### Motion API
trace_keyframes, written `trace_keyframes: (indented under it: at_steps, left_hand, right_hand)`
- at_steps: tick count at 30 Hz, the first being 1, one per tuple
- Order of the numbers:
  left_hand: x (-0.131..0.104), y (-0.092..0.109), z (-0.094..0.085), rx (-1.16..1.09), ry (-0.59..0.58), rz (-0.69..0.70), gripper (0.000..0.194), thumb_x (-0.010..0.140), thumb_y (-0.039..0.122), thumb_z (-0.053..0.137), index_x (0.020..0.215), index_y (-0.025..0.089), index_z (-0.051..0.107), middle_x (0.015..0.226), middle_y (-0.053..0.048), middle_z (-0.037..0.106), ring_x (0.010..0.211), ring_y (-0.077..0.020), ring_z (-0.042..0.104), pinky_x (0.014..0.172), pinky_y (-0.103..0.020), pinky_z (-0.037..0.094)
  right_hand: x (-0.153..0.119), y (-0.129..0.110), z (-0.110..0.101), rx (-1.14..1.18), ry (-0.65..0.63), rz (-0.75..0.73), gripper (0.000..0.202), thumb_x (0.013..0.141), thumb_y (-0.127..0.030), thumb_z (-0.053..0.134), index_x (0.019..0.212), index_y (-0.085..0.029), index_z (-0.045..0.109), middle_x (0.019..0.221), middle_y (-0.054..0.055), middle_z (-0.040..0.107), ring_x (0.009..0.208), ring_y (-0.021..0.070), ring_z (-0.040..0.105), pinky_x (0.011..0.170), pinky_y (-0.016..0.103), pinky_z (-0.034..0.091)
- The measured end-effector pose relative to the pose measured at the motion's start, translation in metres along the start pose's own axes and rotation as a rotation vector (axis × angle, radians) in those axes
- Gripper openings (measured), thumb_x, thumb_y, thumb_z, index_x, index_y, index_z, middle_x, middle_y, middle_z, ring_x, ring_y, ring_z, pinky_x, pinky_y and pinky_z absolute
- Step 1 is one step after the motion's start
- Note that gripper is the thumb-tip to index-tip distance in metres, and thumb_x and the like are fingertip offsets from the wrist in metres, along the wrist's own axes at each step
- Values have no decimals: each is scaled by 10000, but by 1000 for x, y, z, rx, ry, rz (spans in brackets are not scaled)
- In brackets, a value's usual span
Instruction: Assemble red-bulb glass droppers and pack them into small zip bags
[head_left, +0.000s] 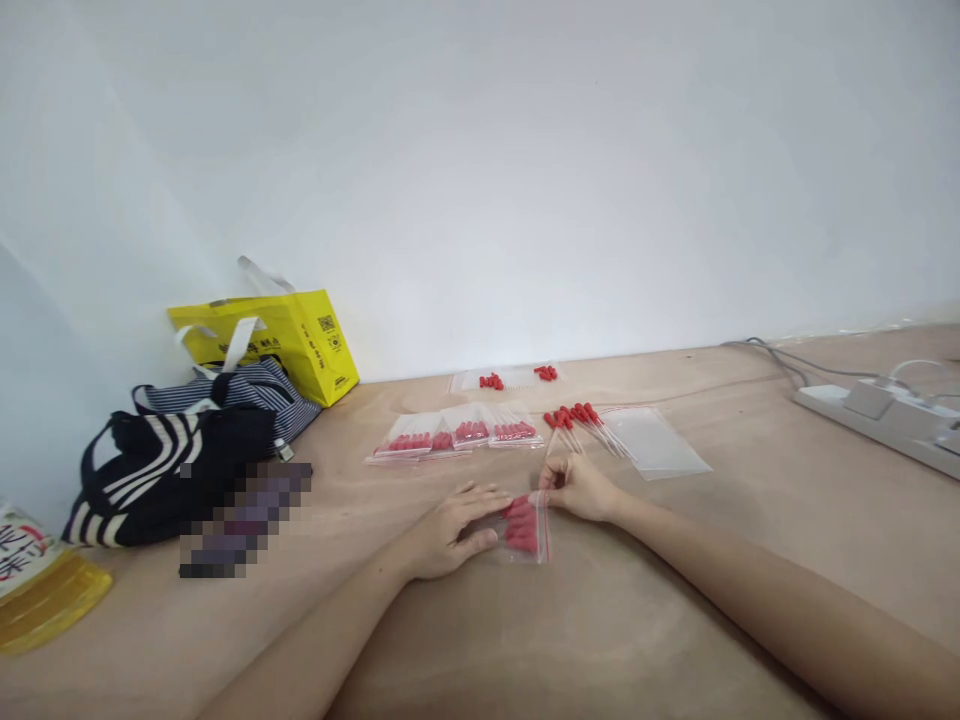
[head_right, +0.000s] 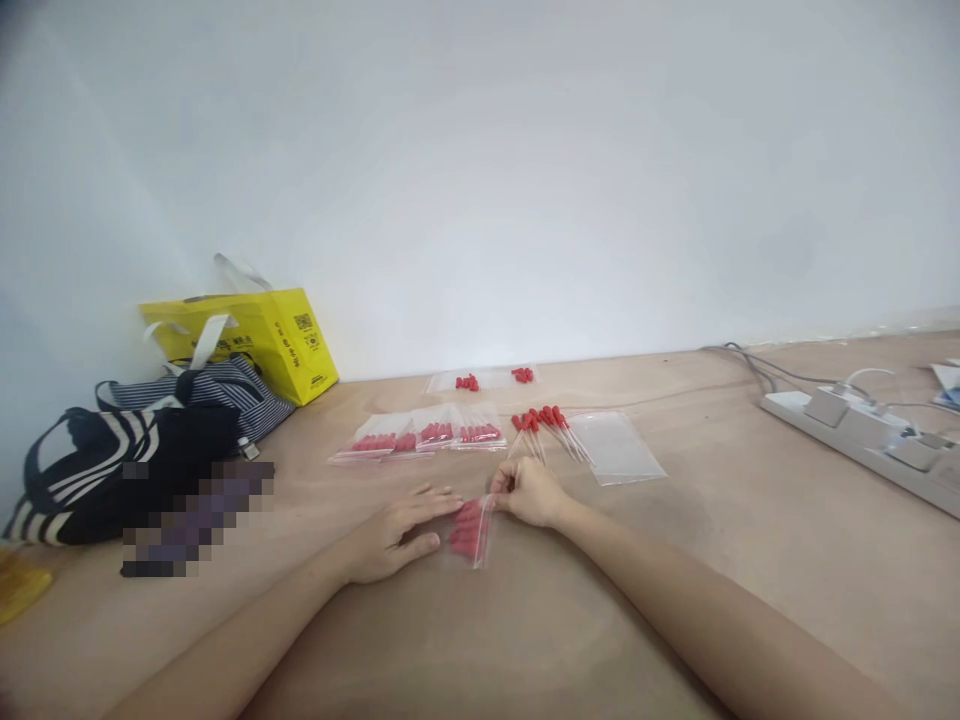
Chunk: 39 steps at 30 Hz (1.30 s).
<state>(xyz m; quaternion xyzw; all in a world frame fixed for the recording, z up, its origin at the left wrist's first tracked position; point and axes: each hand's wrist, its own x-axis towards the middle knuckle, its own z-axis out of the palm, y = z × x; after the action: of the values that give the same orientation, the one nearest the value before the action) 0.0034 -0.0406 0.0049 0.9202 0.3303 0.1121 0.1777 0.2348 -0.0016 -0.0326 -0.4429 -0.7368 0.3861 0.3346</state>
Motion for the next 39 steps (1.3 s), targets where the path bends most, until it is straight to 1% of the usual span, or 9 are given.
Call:
trace_keyframes:
  at_steps: [4,6,9,14,18,23,28,35,39]
  left_hand:
    - [4,-10,1,175,210,-87,390,807,332,478,1181,221,471,1271,-68,451,1205,-245,346,1010,-485,232]
    - [5,-14,3,177,322,-129,341,803,287,482,1126,183,515,1216,-89,497,1148,-232,415,977,-442,312]
    - [4,-13,6,93,391,-170,286,813,274,464,1069,171,540,1141,-80,541,1059,-189,493,914,-357,400]
    - [3,-1,10,43,379,-188,318,802,350,477,1061,173,527,1094,-65,564,1017,-183,517,895,-338,415]
    - [0,4,6,41,352,-149,355,793,372,466,1083,173,512,1127,-82,539,1046,-208,497,901,-359,405]
    - [-9,19,7,100,324,-26,597,616,476,625,1121,200,465,1165,-93,490,1056,-264,470,889,-393,399]
    - [-12,31,15,140,373,-162,181,747,247,473,919,207,513,900,-43,568,819,-183,552,701,-295,454]
    - [-7,17,21,133,444,-262,47,700,177,474,733,192,504,679,5,572,625,-134,553,567,-233,428]
    - [-6,15,18,89,449,-285,65,736,191,446,688,185,489,619,18,547,567,-116,531,536,-221,417]
  right_hand:
    - [-16,-2,-2,-43,13,-63,203,668,-354,614,705,-167,545,539,-48,492,480,72,428,452,189,324]
    - [-22,-5,-5,-107,9,-83,199,667,-342,616,755,-176,549,570,-43,516,494,78,446,464,192,329]
    - [-25,-11,-6,-264,21,-109,206,635,-345,645,723,-184,551,609,-31,558,531,91,483,491,199,329]
    - [-19,-17,5,-468,64,-145,166,669,-328,612,648,-182,537,605,-23,578,551,95,496,493,199,286]
    - [-20,-21,13,-520,60,-199,157,684,-327,599,669,-186,533,607,-29,579,547,90,485,492,201,261]
    - [-26,-26,11,-465,39,-159,285,651,-458,607,639,-188,517,572,-43,558,507,80,460,465,197,245]
    - [-26,-28,13,-488,49,-154,273,654,-436,606,609,-185,512,558,-37,546,508,83,456,468,202,237]
    - [-30,-33,21,-500,56,-185,165,701,-361,563,740,-204,532,584,-47,575,517,85,486,478,202,235]
    - [-31,-31,20,-530,60,-210,129,720,-324,545,764,-202,547,597,-36,588,539,97,506,487,207,249]
